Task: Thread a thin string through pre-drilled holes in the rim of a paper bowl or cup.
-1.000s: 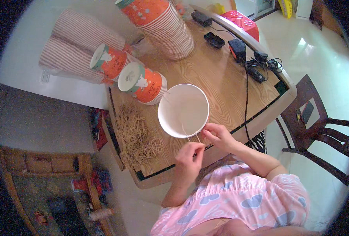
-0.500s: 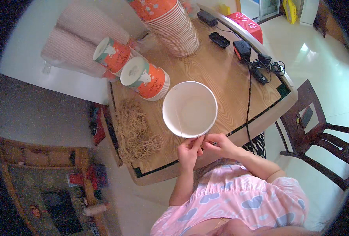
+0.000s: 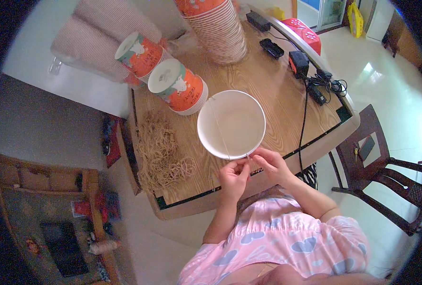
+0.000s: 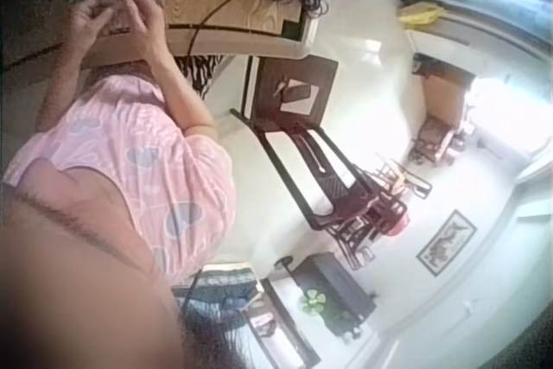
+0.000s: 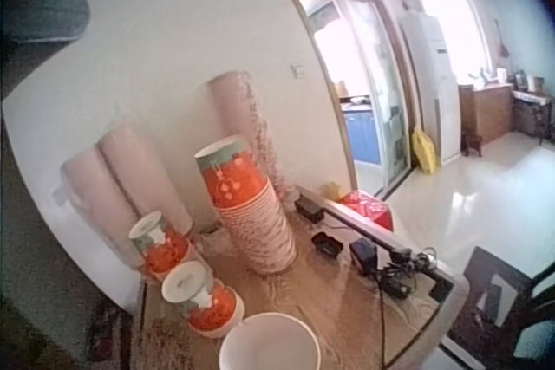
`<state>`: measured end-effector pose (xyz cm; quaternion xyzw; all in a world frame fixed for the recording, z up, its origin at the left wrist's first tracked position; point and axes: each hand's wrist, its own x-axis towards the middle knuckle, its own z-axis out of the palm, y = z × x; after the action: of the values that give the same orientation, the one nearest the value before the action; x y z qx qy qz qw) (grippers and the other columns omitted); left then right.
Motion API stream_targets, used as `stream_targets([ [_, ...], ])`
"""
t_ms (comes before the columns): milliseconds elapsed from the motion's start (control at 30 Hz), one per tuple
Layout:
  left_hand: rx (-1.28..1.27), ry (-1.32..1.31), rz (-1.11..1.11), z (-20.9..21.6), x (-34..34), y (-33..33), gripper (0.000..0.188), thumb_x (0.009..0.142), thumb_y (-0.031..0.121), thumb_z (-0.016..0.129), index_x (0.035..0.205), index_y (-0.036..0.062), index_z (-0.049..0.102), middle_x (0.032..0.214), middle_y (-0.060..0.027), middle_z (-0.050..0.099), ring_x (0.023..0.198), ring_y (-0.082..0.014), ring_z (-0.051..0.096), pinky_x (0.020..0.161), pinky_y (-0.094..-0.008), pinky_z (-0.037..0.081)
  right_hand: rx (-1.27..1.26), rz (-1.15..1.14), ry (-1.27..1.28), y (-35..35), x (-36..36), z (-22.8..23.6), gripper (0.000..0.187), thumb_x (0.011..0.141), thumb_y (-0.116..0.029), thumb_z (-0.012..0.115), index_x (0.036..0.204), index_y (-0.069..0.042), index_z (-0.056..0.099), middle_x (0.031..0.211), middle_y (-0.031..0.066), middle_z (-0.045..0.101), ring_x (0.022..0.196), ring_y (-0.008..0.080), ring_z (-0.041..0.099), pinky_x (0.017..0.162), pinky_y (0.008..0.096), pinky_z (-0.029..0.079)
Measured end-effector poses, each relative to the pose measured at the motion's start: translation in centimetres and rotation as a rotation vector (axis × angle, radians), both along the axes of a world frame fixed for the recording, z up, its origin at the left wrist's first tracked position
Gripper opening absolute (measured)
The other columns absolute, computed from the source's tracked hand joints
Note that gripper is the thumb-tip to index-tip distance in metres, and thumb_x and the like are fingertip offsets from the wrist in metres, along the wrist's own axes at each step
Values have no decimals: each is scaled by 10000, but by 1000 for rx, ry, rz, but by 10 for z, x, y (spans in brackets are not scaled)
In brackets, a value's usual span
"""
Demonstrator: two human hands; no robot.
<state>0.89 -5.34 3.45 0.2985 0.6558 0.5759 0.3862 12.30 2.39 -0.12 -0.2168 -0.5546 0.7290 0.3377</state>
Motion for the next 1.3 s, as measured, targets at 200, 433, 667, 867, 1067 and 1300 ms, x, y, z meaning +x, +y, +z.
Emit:
stream_targets([
  [200, -8, 230, 1, -6, 1, 2, 76, 840, 83, 619, 824, 9, 628, 580, 11, 568, 511, -46, 515, 478, -223, 402, -194, 63, 2, 2, -7, 13, 243, 913, -146, 519, 1033, 52, 590, 907, 55, 619, 830, 104, 571, 766, 244, 472],
  [433, -10, 578, -10, 3, 3, 6, 74, 815, 86, 638, 834, 15, 627, 586, -36, 589, 539, -69, 550, 508, -248, 435, -165, -33, -11, 5, -17, 17, 227, 914, -124, 509, 1021, 60, 589, 941, 65, 623, 860, 114, 577, 786, 246, 472],
  [667, -4, 275, 23, 3, -4, 7, 116, 842, 106, 624, 816, -8, 624, 588, 3, 576, 495, -45, 519, 449, -218, 397, -436, 127, 132, 19, -10, -4, 144, 879, -97, 559, 943, 25, 602, 947, 56, 617, 914, 129, 572, 841, 273, 457],
  [867, -15, 127, 26, 9, -8, 9, 148, 851, 141, 624, 845, -5, 649, 565, 19, 552, 418, -46, 467, 383, -202, 335, -368, 100, 95, 20, -8, -17, 66, 822, -77, 632, 851, -33, 593, 858, 5, 615, 807, 89, 562, 771, 254, 450],
  [1067, -132, 78, -80, 11, -6, 16, 145, 835, 146, 647, 879, 12, 680, 537, 28, 545, 376, -27, 409, 352, -205, 279, -280, 69, -18, 19, -10, -9, 88, 815, -68, 639, 855, -23, 575, 834, -19, 595, 777, 60, 540, 733, 235, 447],
  [1300, -35, -62, 34, 10, -5, 18, 123, 817, 123, 657, 831, 1, 671, 600, 14, 592, 387, -9, 402, 341, -181, 272, -80, 121, -223, 18, 1, -2, 101, 820, -88, 637, 833, -16, 568, 796, -21, 573, 755, 59, 527, 690, 225, 448],
])
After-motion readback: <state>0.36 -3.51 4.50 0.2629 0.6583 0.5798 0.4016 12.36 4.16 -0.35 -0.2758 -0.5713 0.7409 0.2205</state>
